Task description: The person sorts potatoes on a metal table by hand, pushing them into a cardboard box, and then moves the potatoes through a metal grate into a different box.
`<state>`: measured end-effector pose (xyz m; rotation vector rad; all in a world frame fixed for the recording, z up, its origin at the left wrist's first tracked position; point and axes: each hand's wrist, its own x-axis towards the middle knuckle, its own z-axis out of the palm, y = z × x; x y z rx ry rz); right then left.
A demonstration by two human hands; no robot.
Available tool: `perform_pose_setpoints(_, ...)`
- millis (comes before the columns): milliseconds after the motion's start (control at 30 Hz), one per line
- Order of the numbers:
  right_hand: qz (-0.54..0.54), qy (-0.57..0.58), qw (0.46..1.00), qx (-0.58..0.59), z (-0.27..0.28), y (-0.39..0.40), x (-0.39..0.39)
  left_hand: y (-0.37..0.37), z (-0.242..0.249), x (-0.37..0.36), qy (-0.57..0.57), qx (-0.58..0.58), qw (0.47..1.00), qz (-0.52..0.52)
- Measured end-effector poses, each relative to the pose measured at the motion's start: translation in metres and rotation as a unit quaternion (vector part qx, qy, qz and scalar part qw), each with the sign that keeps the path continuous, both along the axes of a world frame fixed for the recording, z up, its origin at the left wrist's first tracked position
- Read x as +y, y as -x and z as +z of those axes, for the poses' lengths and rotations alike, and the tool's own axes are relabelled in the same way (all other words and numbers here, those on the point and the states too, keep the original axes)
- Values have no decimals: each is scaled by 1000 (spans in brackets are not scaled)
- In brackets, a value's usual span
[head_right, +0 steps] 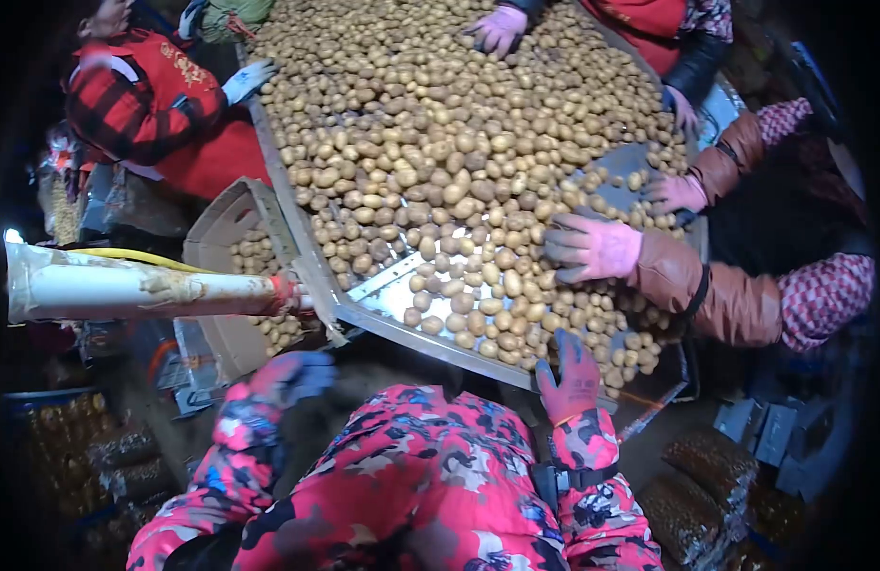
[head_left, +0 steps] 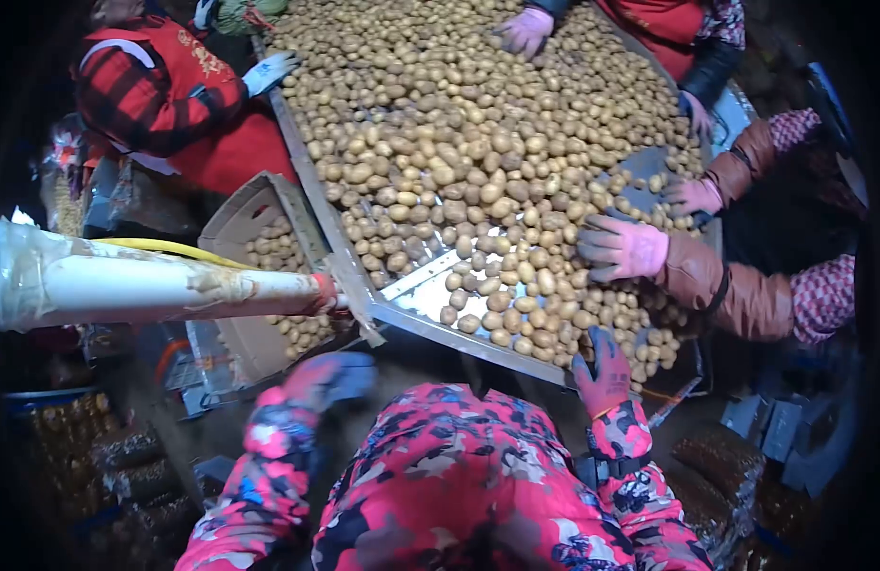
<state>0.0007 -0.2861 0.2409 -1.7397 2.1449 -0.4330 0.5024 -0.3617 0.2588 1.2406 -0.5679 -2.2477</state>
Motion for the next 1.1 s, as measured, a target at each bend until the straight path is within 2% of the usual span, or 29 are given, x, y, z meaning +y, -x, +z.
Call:
perform_pose_setpoints(33, 28, 21, 999, 17, 1, -9, -12, 40, 11, -19, 113, -37, 989, -87)
perform_pose_setpoints(67, 51, 43, 997, 39, 4, -23, -27, 77, 15, -45, 192, -139, 959, -155)
perform_pose_setpoints(100, 71, 66, 993, 63, 6, -34, -40, 104, 0, -69, 385, -331, 846, -162)
perform_pose_setpoints(133, 115, 63, 989, 69, -5, -39, -47, 126, -6, -104, 369, -433, 806, -161)
perform_pose_setpoints(167, 158, 59, 983, 75, -26, -43, -52, 150, 10, -131, 458, -551, 671, -191)
perform_pose_setpoints(200, 195, 54, 975, 86, -38, -40, -56, 157, -8, -151, 451, -608, 623, -196)
perform_pose_setpoints(233, 193, 50, 977, 74, -39, -30, -60, 139, -77, -184, 453, -640, 585, -206)
perform_pose_setpoints(267, 186, 45, 979, 67, -37, -11, -64, 152, -40, -189, 410, -641, 599, -250)
perform_pose_setpoints(300, 182, 36, 981, 58, -35, 9, -61, 150, -38, -197, 410, -621, 606, -280)
perform_pose_setpoints(367, 82, 13, 986, 147, -32, 39, -42, 140, -64, -199, 454, -645, 546, -281)
perform_pose_setpoints(433, -37, -19, 981, 189, -22, 55, -36, 146, -56, -212, 416, -664, 535, -314)
perform_pose_setpoints(533, -104, 72, 983, 136, -43, 49, -14, 152, -49, -223, 384, -676, 526, -345)
perform_pose_setpoints(600, -55, 92, 994, -23, -37, 10, -24, 153, -47, -228, 373, -680, 520, -358)
perform_pose_setpoints(667, 86, 92, 992, 18, -10, -10, -23, 152, -46, -229, 365, -685, 513, -366)
perform_pose_setpoints(867, 19, 82, 995, -53, -20, 43, 30, 161, -40, -238, 358, -690, 499, -383)
perform_pose_setpoints(1000, 86, 46, 995, 34, -19, 42, 44, 164, -43, -235, 360, -689, 497, -384)
perform_pose_setpoints(1100, 121, 21, 992, -10, -12, 63, 17, 166, -37, -233, 360, -686, 498, -389)
